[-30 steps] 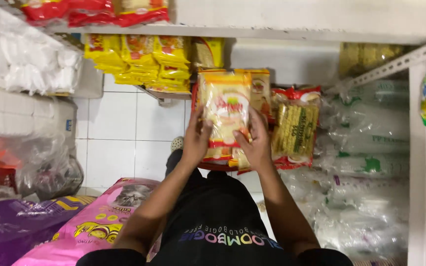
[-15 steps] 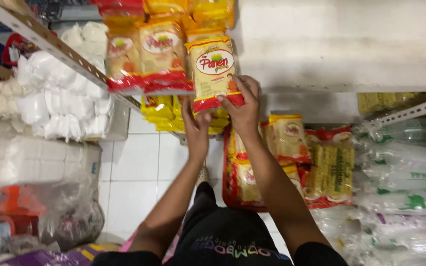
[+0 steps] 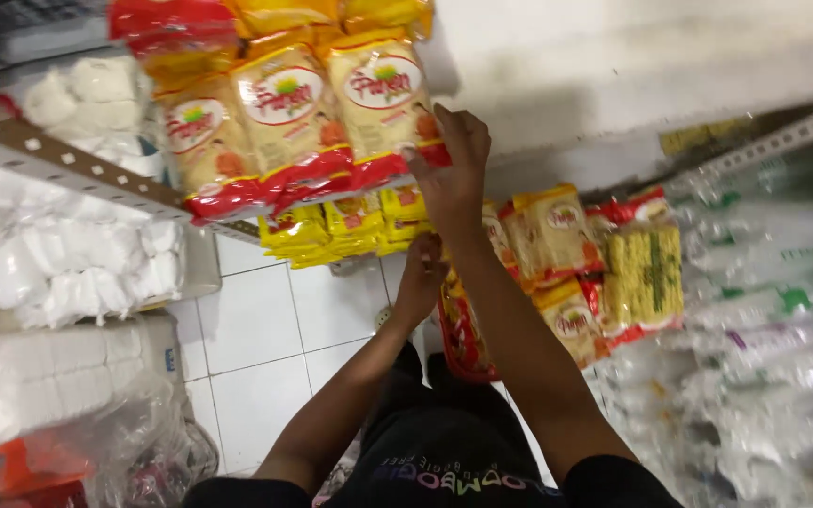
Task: The person ties clear plastic bags containing nuts by hand and arranges packaged food items in a basket and on shelves.
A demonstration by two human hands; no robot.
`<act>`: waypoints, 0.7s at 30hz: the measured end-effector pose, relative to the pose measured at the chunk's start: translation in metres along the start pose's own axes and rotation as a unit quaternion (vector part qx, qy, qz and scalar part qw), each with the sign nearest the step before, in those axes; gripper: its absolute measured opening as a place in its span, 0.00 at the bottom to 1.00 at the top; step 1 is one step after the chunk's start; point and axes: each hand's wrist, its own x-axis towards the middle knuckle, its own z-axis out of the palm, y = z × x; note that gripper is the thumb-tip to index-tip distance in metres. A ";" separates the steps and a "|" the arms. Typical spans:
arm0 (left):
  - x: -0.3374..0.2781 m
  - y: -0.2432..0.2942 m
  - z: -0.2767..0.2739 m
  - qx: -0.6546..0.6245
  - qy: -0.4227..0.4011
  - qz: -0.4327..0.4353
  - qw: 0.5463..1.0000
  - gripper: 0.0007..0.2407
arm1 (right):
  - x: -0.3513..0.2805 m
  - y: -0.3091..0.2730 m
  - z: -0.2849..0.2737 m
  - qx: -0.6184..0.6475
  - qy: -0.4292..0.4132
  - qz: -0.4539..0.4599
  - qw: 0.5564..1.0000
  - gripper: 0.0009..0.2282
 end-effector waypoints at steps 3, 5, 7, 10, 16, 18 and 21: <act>-0.018 -0.043 0.018 -0.009 -0.098 -0.081 0.992 0.30 | -0.040 0.017 -0.029 0.043 0.015 0.028 0.999 0.17; -0.041 -0.053 0.021 0.058 -0.178 -0.215 0.959 0.27 | -0.082 0.048 -0.053 0.108 -0.001 0.055 0.993 0.13; -0.073 -0.047 0.028 0.070 -0.189 -0.263 0.944 0.26 | -0.135 0.084 -0.077 0.005 -0.042 0.127 0.991 0.07; -0.100 -0.043 0.042 0.111 -0.209 -0.285 0.929 0.26 | -0.225 0.130 -0.120 -0.022 -0.084 0.212 0.973 0.11; -0.160 -0.077 0.099 0.132 -0.147 -0.211 0.957 0.19 | -0.350 0.164 -0.204 -0.144 -0.196 0.234 0.941 0.16; -0.170 -0.088 0.123 0.138 -0.070 -0.214 0.965 0.19 | -0.361 0.180 -0.210 -0.153 -0.185 0.173 0.955 0.24; -0.169 -0.099 0.157 0.183 0.037 -0.158 0.970 0.20 | -0.363 0.193 -0.218 -0.126 -0.171 0.153 0.965 0.32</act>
